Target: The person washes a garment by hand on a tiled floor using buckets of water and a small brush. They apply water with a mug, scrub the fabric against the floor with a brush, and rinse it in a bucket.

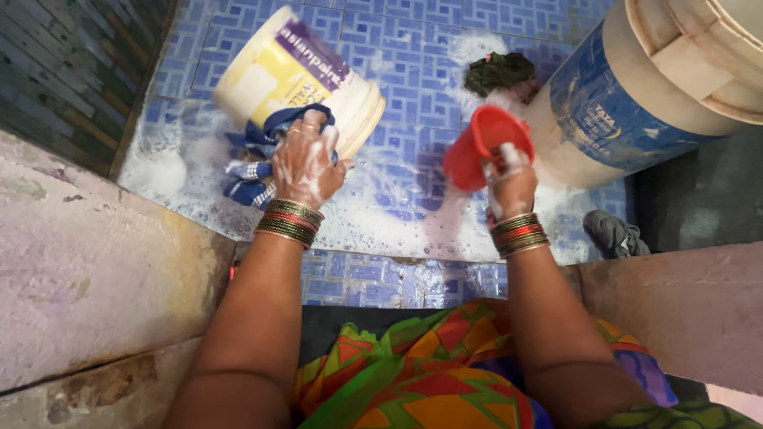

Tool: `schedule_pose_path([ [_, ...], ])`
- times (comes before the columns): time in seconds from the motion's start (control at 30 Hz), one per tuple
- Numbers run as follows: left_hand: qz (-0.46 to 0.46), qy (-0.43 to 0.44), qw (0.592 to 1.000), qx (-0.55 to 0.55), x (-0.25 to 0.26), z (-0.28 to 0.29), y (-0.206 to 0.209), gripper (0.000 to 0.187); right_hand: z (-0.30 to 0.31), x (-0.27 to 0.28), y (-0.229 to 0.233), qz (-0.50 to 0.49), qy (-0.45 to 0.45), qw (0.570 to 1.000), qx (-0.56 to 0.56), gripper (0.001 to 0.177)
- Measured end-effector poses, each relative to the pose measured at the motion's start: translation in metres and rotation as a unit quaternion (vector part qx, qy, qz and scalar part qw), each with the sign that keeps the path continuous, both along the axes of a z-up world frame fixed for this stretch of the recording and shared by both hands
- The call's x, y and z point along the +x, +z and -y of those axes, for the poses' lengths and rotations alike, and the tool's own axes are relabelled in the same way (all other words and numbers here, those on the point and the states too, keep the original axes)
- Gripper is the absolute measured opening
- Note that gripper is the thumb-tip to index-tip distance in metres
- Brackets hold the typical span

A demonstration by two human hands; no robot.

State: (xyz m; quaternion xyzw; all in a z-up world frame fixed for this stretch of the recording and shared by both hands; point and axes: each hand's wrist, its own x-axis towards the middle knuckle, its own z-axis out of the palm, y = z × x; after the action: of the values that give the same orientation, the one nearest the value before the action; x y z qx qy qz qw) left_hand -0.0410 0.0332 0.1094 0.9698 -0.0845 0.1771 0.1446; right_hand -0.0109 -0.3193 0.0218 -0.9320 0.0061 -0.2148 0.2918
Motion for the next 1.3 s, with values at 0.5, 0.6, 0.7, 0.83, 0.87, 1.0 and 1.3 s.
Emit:
schedule_pose_path([
  [0.5,0.217,0.069,0.955,-0.191,0.012,0.007,-0.029,0.048,-0.009,0.005,-0.031,-0.205,-0.085,0.908,-0.356,0.063],
  [0.6,0.02,0.039,0.61,-0.791,0.022,-0.006,-0.041,0.028,-0.041,0.01,-0.006,-0.23,0.026,0.968,-0.096,0.085],
  [0.7,-0.03,-0.061,0.55,-0.832,0.023,-0.008,-0.056,0.02,-0.07,0.01,0.015,-0.346,0.1,0.876,0.322,0.082],
  [0.83,-0.039,-0.096,0.536,-0.838,0.028,0.002,-0.056,0.017,-0.076,-0.002,0.051,-0.366,0.23,0.631,0.644,0.077],
  [0.87,-0.049,-0.113,0.527,-0.841,0.028,0.003,-0.054,0.017,-0.076,-0.001,0.061,-0.347,0.25,0.629,0.65,0.075],
  [1.0,-0.049,-0.148,0.532,-0.832,0.026,0.018,-0.049,0.025,-0.064,-0.002,0.101,-0.309,0.226,0.639,0.667,0.069],
  [1.3,-0.017,-0.128,0.798,-0.589,0.031,0.038,-0.045,0.014,0.021,0.01,0.131,-0.007,0.244,0.812,0.53,0.032],
])
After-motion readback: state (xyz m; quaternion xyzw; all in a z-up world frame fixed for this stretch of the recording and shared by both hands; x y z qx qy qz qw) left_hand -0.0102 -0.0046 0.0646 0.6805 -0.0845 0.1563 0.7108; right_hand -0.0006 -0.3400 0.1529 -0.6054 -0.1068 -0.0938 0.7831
